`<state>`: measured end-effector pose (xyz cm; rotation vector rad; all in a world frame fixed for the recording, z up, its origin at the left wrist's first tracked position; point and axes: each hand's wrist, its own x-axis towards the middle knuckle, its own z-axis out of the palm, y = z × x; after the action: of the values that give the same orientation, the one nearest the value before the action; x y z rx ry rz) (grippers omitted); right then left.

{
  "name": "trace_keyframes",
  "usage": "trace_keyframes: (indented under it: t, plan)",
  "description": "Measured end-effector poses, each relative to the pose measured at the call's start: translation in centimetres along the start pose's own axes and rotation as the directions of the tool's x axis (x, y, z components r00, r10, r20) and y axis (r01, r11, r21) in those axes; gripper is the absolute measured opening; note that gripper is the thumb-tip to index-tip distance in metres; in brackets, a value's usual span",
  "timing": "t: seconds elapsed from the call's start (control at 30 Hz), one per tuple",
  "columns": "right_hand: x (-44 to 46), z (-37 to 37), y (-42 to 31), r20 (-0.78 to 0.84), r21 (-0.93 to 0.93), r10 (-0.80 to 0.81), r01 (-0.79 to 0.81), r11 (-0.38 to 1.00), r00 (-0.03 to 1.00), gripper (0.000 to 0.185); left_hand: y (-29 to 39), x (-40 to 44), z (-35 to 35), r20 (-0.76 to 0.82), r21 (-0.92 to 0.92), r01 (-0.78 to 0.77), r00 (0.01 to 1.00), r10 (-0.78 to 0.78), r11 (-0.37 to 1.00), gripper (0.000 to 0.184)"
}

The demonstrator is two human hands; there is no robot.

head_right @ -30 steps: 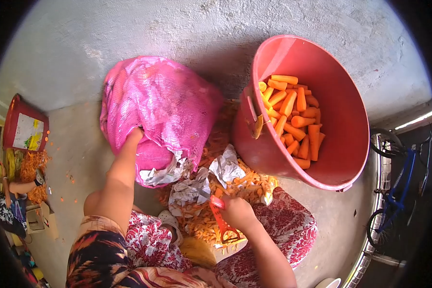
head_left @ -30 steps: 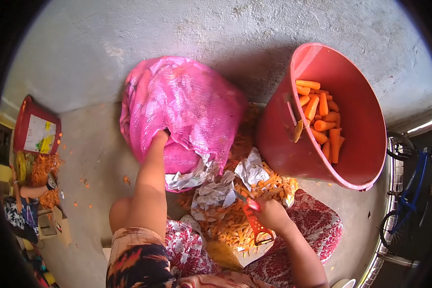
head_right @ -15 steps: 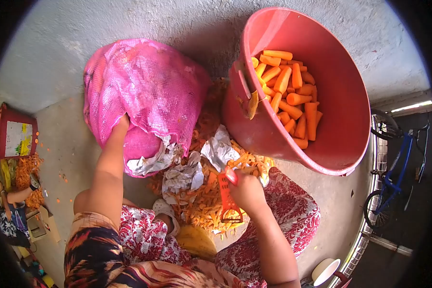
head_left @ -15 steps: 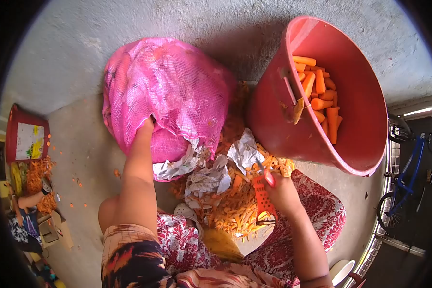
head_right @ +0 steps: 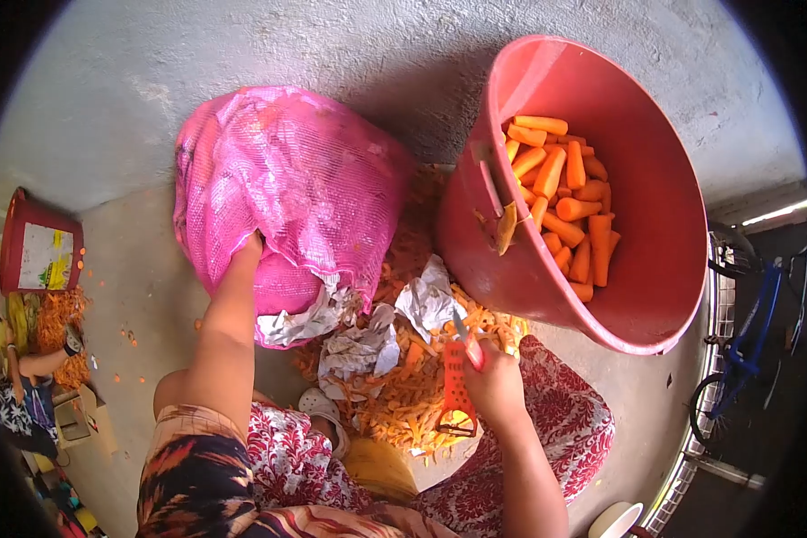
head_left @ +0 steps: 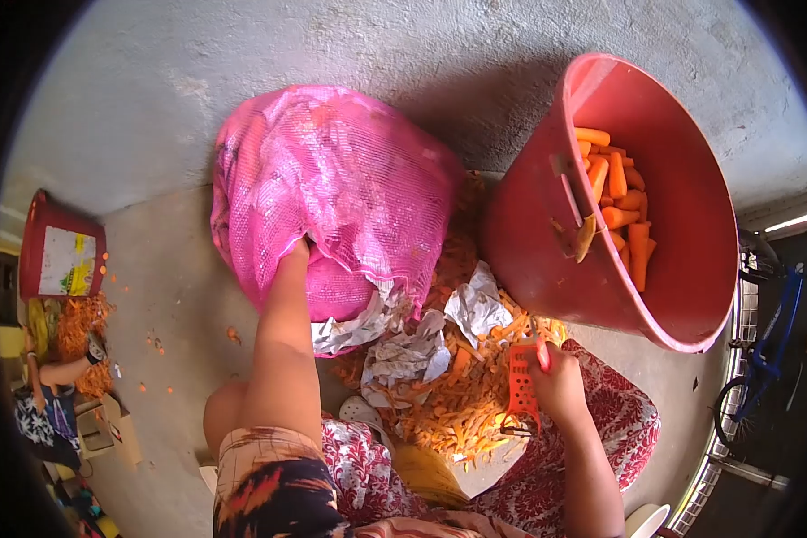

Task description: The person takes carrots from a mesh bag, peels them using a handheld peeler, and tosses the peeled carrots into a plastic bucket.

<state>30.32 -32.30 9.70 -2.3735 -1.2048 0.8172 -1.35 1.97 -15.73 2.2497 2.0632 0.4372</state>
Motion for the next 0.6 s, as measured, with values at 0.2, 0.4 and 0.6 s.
trace_keyframes:
  t: [0.2,0.4,0.6]
  plan:
    - [0.2,0.1,-0.1,-0.054,0.032,-0.013,0.014,0.999,0.998,0.021,-0.3,-0.3,0.1,0.002,-0.011,0.004,1.000,-0.004,1.000,0.032]
    - [-0.1,-0.5,-1.1,-0.064,0.070,-0.009,0.014,0.997,0.998,0.022,-0.7,-0.9,-1.3,0.003,-0.030,-0.001,1.000,0.001,1.000,0.032]
    - [-0.7,-1.0,-1.4,-0.087,0.096,-0.096,0.104,0.990,0.992,0.023,-0.5,-1.7,-5.9,-0.057,-0.105,-0.019,0.998,0.013,0.994,0.033]
